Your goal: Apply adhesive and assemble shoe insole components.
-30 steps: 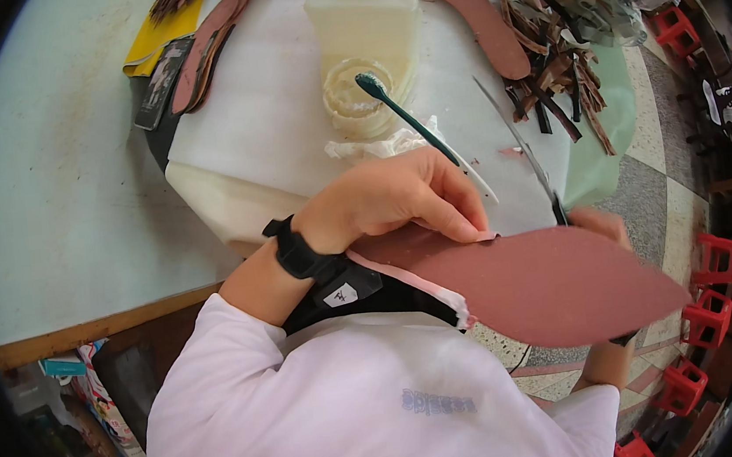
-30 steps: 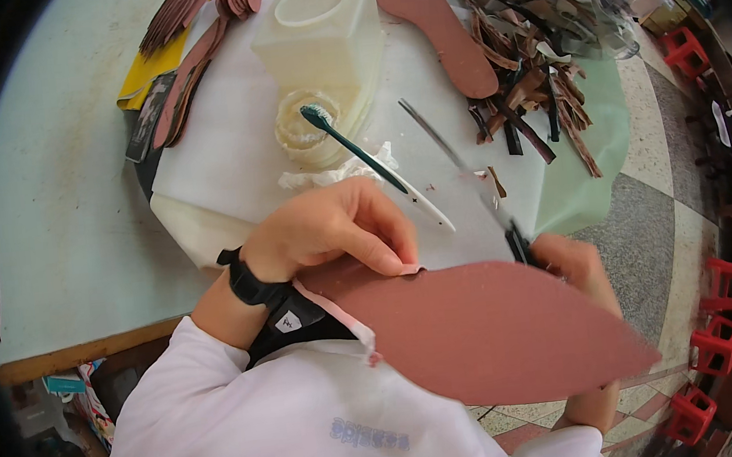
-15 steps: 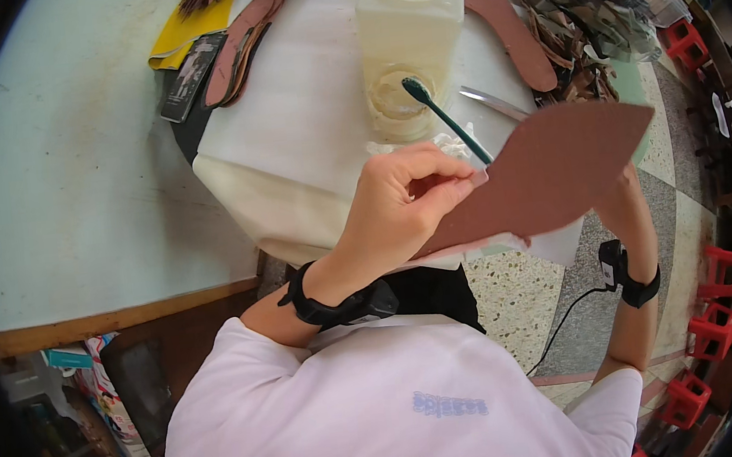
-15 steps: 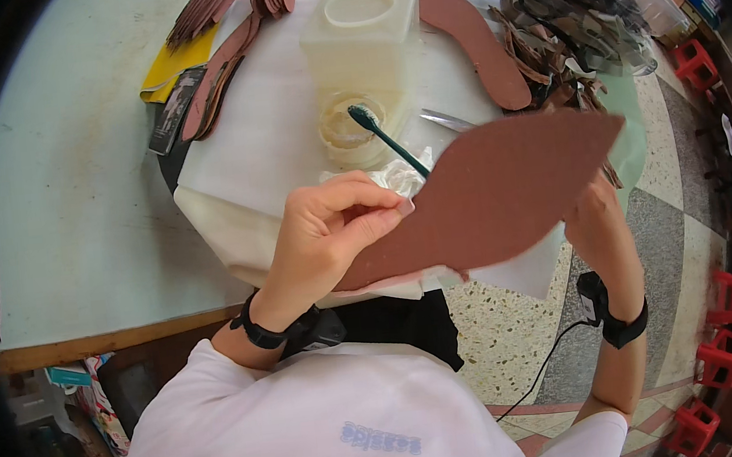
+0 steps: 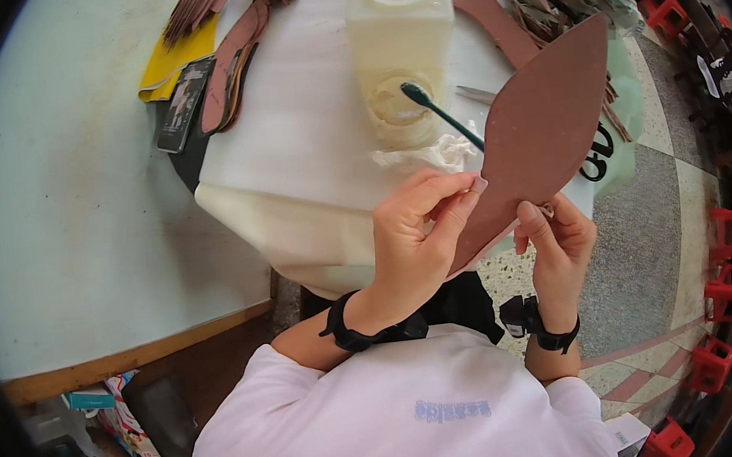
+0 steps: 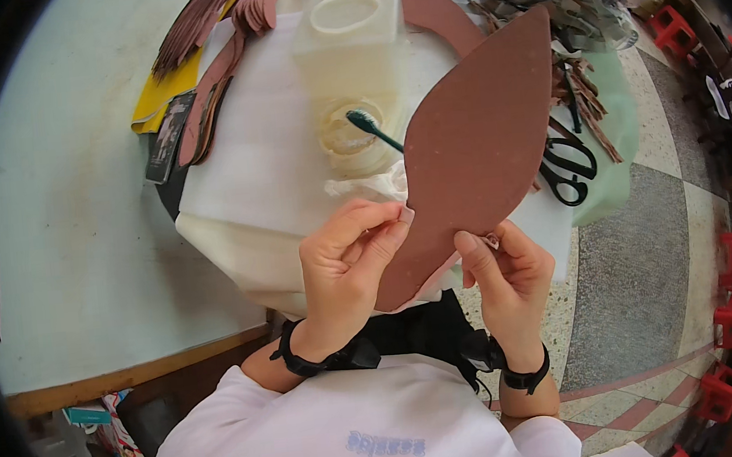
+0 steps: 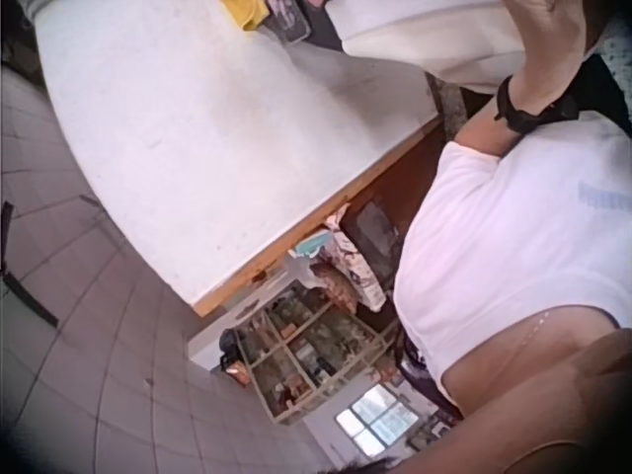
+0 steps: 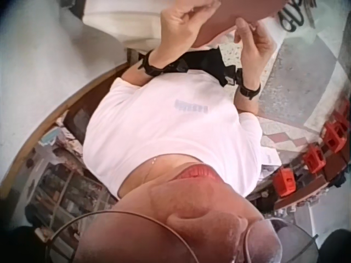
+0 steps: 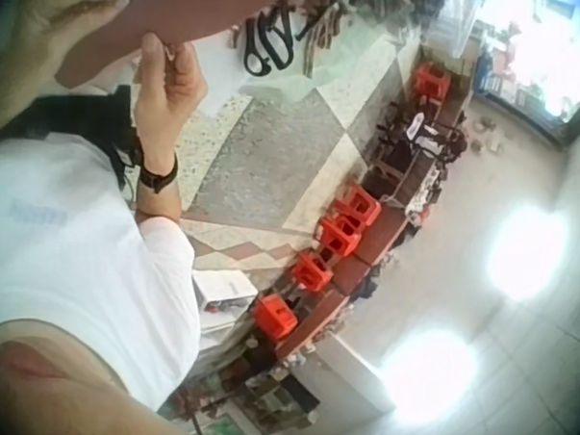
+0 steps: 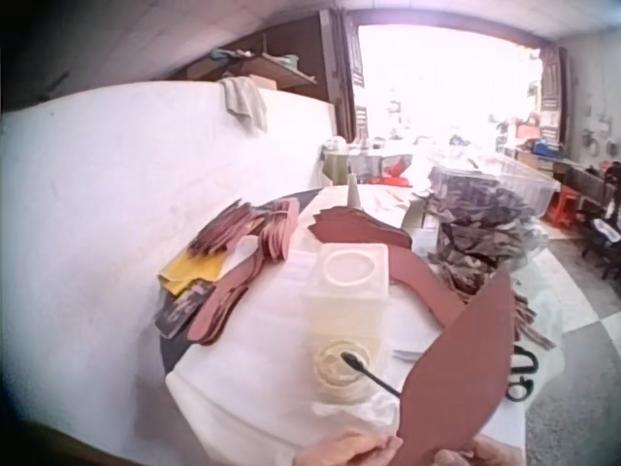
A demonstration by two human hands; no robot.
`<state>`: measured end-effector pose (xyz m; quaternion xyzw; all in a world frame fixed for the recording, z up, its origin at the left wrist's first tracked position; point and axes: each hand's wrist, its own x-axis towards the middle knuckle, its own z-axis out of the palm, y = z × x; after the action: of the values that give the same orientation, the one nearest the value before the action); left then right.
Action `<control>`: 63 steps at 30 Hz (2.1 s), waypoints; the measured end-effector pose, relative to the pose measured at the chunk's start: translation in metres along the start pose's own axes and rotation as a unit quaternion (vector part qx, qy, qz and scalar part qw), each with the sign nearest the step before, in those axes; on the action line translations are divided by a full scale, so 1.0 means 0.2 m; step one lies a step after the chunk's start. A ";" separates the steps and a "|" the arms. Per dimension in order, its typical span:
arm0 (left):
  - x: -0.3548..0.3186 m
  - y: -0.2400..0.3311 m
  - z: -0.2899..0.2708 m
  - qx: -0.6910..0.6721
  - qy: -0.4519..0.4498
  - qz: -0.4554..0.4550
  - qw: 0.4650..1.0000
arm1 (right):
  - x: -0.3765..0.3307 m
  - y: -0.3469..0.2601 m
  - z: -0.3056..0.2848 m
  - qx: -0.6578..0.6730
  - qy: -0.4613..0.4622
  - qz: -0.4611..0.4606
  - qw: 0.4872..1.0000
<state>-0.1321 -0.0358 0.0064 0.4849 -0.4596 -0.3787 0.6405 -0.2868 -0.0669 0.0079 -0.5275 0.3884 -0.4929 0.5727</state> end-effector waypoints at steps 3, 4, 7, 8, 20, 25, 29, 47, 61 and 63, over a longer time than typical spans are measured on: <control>-0.02 0.01 -0.04 0.033 0.032 0.008 0.999 | 0.00 0.01 0.03 -0.001 -0.024 0.004 1.000; -0.03 0.02 -0.05 0.037 0.036 0.007 0.999 | 0.01 0.01 0.04 0.001 -0.028 0.006 1.000; -0.04 0.03 -0.08 0.063 0.052 0.001 0.997 | 0.00 0.01 0.06 -0.027 -0.050 0.015 0.998; -0.04 0.03 -0.09 0.039 0.045 -0.052 0.997 | 0.00 0.02 0.07 -0.045 -0.063 -0.001 0.997; -0.03 -0.01 -0.18 0.023 0.004 -0.048 0.999 | 0.03 0.04 0.22 -0.006 -0.032 0.019 0.999; -0.03 -0.02 -0.24 -0.033 0.010 -0.028 0.999 | 0.03 0.07 0.30 -0.019 -0.033 -0.005 0.999; -0.04 -0.04 -0.32 -0.038 -0.007 -0.069 0.997 | 0.01 0.08 0.34 0.015 -0.027 0.015 0.999; -0.13 -0.04 -0.48 -0.004 0.003 -0.081 0.997 | -0.09 0.12 0.51 -0.029 -0.033 0.000 0.999; -0.13 -0.06 -0.51 0.014 -0.022 -0.054 0.998 | -0.02 0.11 0.55 -0.005 -0.007 -0.040 0.999; -0.12 -0.06 -0.52 0.023 -0.015 -0.050 0.998 | -0.01 0.11 0.56 -0.007 -0.011 -0.044 0.999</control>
<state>-0.0406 0.0127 -0.0216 0.5159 -0.4530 -0.4067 0.6027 -0.1754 -0.0411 0.0026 -0.5534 0.3620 -0.5087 0.5514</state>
